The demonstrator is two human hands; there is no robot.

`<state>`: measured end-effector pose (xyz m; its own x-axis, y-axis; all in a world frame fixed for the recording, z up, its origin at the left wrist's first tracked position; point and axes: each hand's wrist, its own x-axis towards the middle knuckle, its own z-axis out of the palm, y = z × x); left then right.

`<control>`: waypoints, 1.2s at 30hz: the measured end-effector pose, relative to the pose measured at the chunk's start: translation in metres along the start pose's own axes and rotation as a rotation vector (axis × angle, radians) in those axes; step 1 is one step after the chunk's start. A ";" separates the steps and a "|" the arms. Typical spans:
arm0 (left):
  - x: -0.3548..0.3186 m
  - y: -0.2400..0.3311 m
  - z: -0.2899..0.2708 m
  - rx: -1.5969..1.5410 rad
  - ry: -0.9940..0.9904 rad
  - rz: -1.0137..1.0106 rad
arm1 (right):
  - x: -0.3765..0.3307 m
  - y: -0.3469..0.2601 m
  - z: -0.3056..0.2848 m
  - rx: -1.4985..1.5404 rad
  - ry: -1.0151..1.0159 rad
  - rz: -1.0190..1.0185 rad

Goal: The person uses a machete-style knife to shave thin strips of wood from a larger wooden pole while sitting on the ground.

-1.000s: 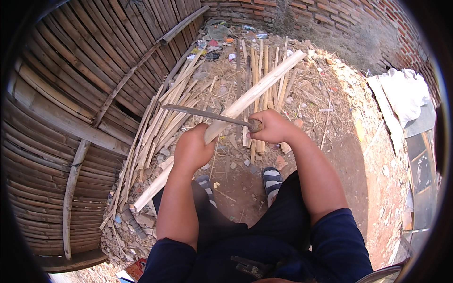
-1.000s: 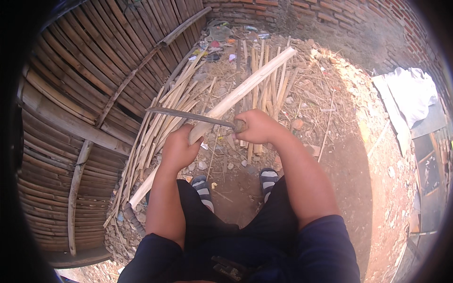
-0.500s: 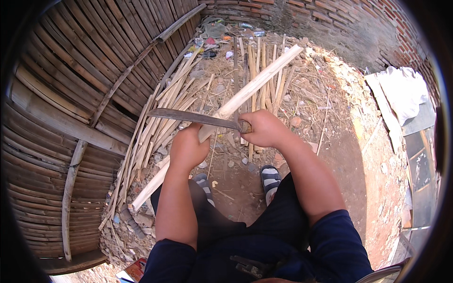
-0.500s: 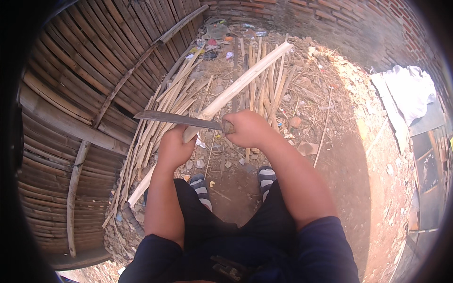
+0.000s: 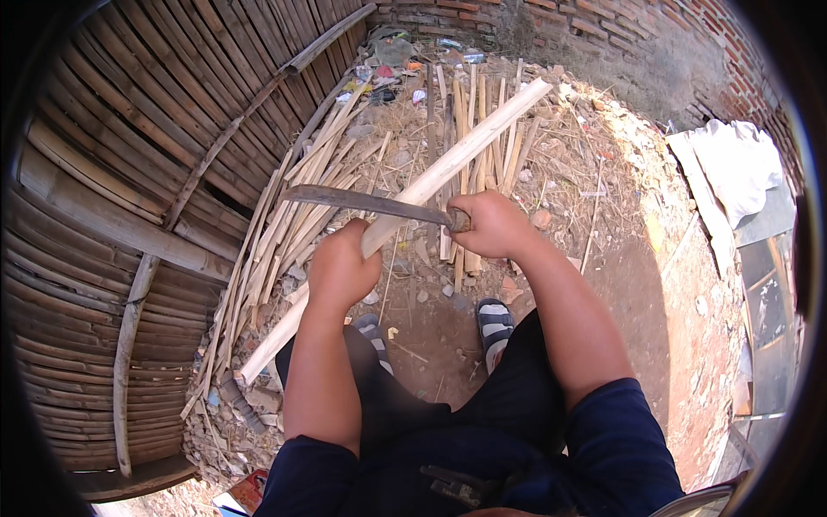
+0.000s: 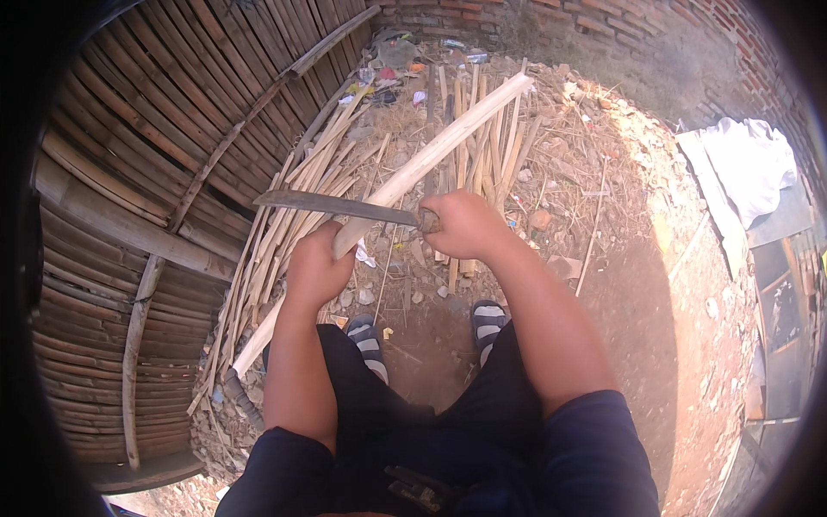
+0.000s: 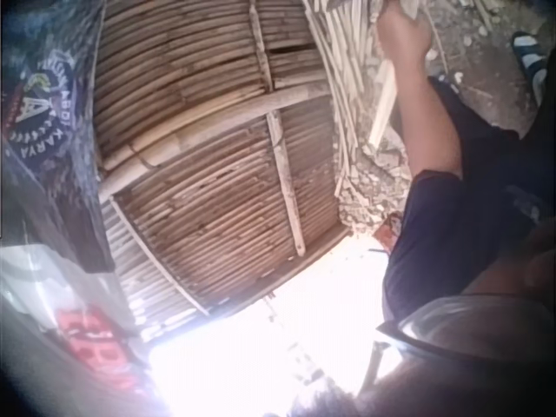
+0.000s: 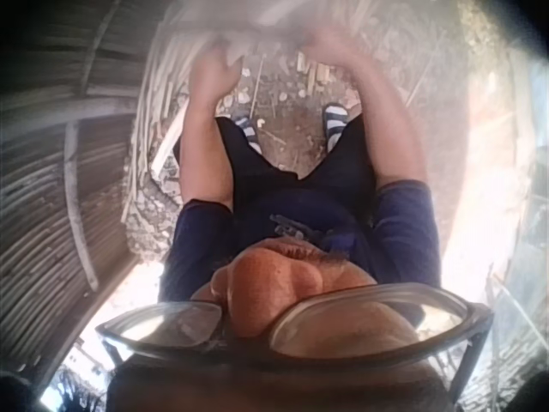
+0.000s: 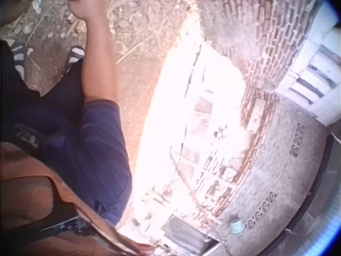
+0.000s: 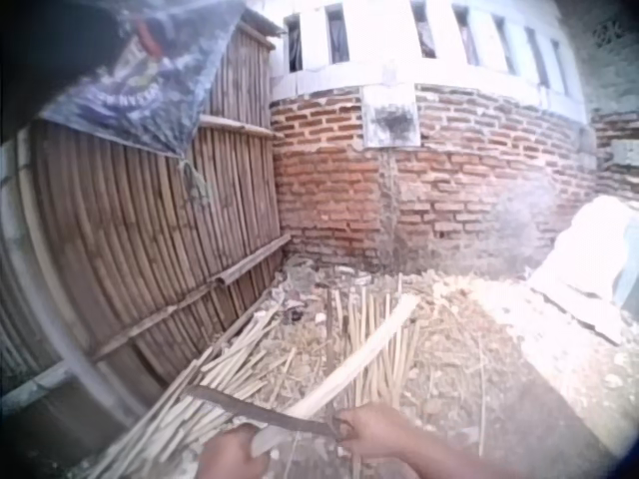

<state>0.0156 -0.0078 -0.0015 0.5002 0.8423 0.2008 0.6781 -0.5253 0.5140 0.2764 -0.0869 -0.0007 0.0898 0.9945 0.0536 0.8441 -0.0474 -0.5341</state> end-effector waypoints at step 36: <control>-0.004 -0.002 -0.005 0.148 0.056 0.043 | -0.002 0.033 -0.022 0.086 0.068 0.159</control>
<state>0.0098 -0.0097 0.0008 0.5025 0.8219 0.2682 0.7309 -0.5696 0.3759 0.3160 -0.0930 0.0004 0.2558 0.9666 0.0180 0.7682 -0.1919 -0.6107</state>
